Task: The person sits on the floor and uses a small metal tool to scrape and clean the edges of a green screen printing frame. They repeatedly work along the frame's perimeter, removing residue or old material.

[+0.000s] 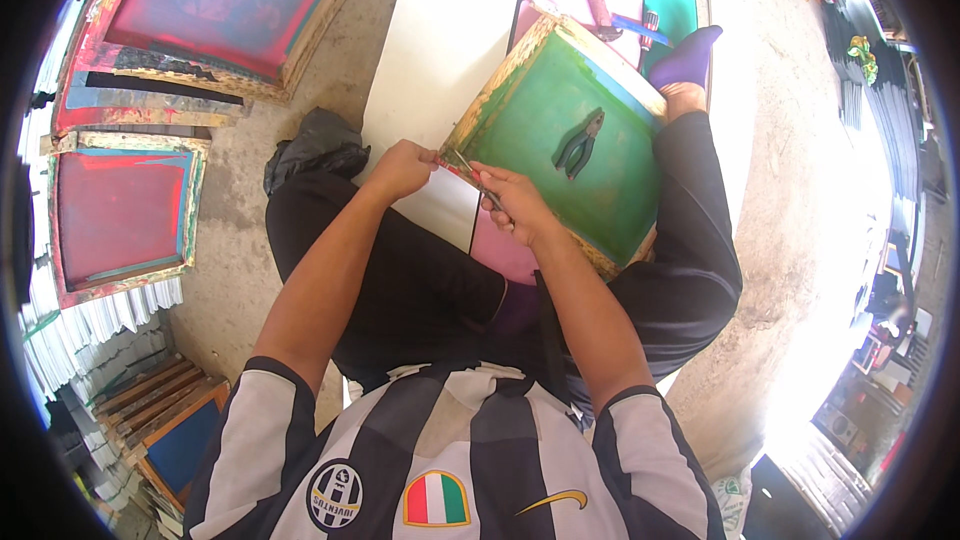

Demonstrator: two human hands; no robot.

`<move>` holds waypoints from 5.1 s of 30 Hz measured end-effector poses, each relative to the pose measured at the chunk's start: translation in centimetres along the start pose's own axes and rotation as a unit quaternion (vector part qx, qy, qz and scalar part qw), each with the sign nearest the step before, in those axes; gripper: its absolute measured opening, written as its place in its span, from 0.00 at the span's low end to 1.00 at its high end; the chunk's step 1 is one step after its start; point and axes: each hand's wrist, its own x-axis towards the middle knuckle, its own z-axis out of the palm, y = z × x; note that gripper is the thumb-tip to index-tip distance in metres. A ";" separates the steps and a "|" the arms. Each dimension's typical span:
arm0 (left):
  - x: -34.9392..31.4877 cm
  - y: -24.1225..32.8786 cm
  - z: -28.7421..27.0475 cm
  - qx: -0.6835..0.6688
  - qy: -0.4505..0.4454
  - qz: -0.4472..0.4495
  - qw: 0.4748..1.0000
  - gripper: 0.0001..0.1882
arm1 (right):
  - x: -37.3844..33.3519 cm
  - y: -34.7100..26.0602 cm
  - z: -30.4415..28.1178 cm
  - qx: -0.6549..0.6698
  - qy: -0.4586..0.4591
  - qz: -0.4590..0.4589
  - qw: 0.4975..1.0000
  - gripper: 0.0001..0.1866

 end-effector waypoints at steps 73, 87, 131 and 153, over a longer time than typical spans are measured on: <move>-0.3 0.1 -0.2 0.061 0.013 0.010 0.998 0.19 | 2.4 1.1 -0.9 -0.203 0.068 -0.262 0.941 0.20; -1.6 3.4 -0.6 0.101 0.014 -0.030 0.994 0.17 | -0.8 -0.4 2.5 -0.512 0.220 -0.327 0.763 0.18; -0.2 2.5 0.2 0.093 0.025 0.010 0.995 0.15 | 4.9 3.4 -1.2 -0.402 0.158 -0.472 0.769 0.21; -0.1 1.8 0.3 0.091 0.030 0.007 0.995 0.15 | 2.0 -0.1 -1.3 -0.200 0.050 -0.164 0.965 0.20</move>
